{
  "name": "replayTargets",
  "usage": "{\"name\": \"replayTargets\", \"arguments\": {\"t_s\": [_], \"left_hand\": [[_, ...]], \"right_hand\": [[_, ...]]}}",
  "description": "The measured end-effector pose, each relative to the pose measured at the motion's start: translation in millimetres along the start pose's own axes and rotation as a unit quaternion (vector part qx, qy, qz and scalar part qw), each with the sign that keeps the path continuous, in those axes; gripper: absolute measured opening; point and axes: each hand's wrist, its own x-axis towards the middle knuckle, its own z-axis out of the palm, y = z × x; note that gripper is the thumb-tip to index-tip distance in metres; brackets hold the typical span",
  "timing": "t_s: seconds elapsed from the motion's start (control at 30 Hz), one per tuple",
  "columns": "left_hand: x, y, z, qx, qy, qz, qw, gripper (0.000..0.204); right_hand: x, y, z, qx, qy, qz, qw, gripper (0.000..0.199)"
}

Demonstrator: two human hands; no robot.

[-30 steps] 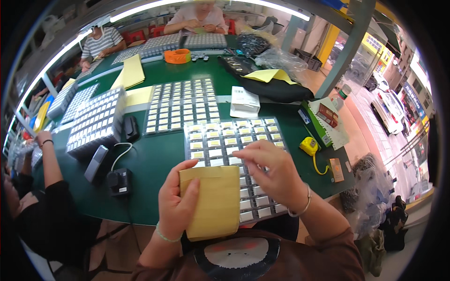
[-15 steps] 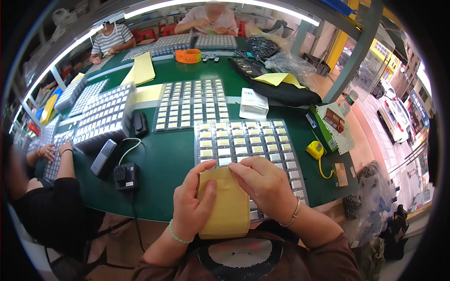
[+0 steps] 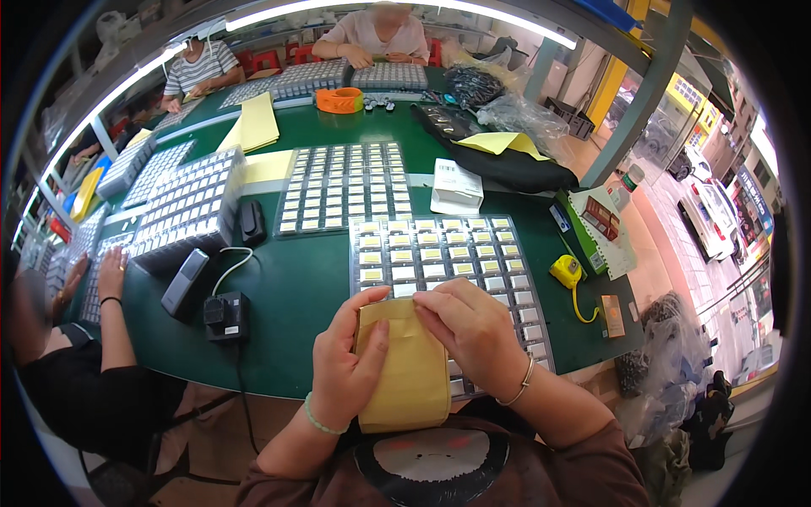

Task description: The person places small rectangular electronic components into a grid tray. They repeatedly pick up components from a yellow paper stack and insert them into the slots of the tray, working systematically across the grid.

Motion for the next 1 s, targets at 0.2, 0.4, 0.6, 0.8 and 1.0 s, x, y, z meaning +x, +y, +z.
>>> {"name": "replayTargets", "arguments": {"t_s": [0.2, 0.4, 0.6, 0.8, 1.0], "left_hand": [[0.8, -4.0, -0.1, -0.013, 0.0, -0.011, 1.0, 0.032], [3.7, -9.1, -9.9, -0.083, 0.014, -0.055, 0.995, 0.032], [6.3, -9.2, -27.7, -0.139, 0.023, -0.081, 0.987, 0.034], [4.1, -17.6, -32.1, -0.152, 0.013, -0.091, 0.984, 0.035], [4.2, -15.2, -31.3, -0.159, 0.005, -0.106, 0.982, 0.034]], "right_hand": [[-2.6, 3.8, 3.0, -0.039, 0.013, -0.039, 0.998, 0.018], [3.9, 6.0, -11.7, 0.103, 0.082, 0.068, 0.989, 0.011], [18.8, 59.8, -20.6, 0.309, 0.022, 0.339, 0.888, 0.01], [14.1, 80.9, 0.5, 0.269, -0.053, 0.358, 0.893, 0.01], [23.1, 77.6, 5.9, 0.194, -0.082, 0.366, 0.907, 0.016]]}}
